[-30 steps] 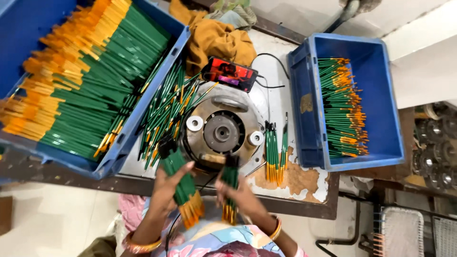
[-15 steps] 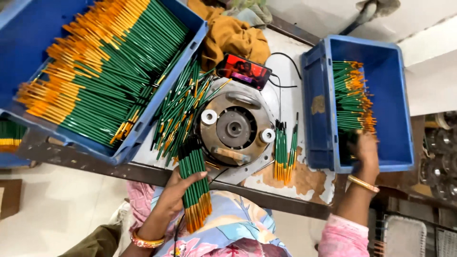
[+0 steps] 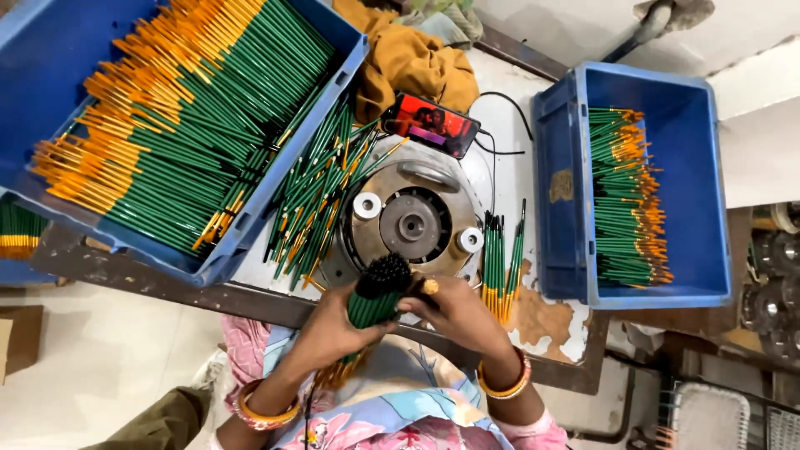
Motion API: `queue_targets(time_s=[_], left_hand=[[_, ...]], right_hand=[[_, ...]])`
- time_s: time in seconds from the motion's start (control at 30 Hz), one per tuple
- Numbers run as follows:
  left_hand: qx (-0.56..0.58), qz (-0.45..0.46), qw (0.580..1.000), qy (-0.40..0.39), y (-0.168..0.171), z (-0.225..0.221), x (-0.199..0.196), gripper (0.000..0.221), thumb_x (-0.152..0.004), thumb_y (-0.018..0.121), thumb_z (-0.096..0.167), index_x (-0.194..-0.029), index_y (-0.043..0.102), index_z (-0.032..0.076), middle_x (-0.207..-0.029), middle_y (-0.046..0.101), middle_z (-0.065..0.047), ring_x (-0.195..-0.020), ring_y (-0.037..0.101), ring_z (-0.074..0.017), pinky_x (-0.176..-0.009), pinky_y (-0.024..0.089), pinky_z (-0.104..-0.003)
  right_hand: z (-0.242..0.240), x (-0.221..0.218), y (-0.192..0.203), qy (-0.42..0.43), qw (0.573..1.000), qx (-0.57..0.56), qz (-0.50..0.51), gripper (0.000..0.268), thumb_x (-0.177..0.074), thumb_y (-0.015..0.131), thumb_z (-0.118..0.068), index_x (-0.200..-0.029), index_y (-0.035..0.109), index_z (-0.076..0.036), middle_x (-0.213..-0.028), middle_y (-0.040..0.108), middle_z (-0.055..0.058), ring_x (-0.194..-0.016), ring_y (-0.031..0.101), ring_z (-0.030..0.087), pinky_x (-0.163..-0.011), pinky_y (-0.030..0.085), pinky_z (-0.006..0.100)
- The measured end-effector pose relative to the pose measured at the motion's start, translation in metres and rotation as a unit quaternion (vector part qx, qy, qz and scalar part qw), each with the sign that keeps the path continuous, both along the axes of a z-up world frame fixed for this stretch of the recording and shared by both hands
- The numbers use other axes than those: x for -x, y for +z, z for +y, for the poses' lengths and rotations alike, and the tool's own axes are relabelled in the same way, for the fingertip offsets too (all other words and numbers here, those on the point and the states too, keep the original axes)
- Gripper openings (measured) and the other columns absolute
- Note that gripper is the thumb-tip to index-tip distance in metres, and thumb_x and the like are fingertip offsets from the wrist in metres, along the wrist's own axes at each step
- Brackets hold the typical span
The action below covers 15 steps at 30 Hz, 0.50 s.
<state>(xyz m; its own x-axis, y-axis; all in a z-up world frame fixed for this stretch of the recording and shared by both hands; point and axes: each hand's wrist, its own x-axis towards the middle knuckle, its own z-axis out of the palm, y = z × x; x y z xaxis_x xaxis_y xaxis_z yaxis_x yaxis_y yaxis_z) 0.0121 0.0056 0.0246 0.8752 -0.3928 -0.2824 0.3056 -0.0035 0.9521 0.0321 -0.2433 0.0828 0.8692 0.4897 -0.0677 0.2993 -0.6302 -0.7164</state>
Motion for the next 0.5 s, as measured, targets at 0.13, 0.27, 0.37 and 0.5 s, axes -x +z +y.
queue_targets(time_s=[0.13,0.27,0.37,0.5], left_hand=[[0.084,0.148,0.978,0.119,-0.023,0.011,0.003,0.070,-0.069,0.088,0.020,-0.128,0.050,0.017,-0.091,0.076,-0.003,-0.081,0.075,-0.0156,-0.070,0.064,-0.032],[0.174,0.184,0.937,0.243,-0.054,0.009,0.008,0.041,-0.084,0.085,0.018,-0.111,0.063,-0.003,-0.091,0.072,-0.010,-0.079,0.073,-0.0234,-0.066,0.060,-0.037],[0.287,0.284,0.891,0.207,-0.066,-0.002,0.018,0.045,-0.079,0.081,0.013,-0.120,0.062,0.011,-0.091,0.070,-0.006,-0.082,0.073,-0.0182,-0.070,0.063,-0.035],[0.265,0.299,0.890,0.219,-0.052,-0.003,0.010,0.039,-0.080,0.080,0.010,-0.114,0.061,0.009,-0.089,0.068,-0.007,-0.076,0.072,-0.0200,-0.060,0.061,-0.036]], right_hand=[[-0.034,-0.010,-0.010,-0.200,0.942,-0.261,0.064,0.020,-0.105,0.060,-0.019,-0.099,0.064,0.000,-0.083,0.075,0.008,-0.066,0.067,0.011,-0.057,0.056,0.028],[-0.018,-0.023,0.037,-0.405,0.910,-0.066,-0.066,0.024,-0.111,0.054,-0.018,-0.101,0.064,0.001,-0.077,0.072,0.011,-0.058,0.058,0.011,-0.052,0.046,0.028],[-0.004,-0.009,0.039,-0.326,0.921,-0.132,-0.168,0.020,-0.110,0.055,-0.017,-0.101,0.059,0.000,-0.093,0.076,0.007,-0.065,0.062,0.006,-0.055,0.048,0.025],[0.007,-0.039,-0.033,-0.262,0.948,0.005,-0.182,0.015,-0.105,0.062,-0.016,-0.108,0.070,-0.004,-0.082,0.070,0.015,-0.066,0.063,0.025,-0.058,0.049,0.035]])
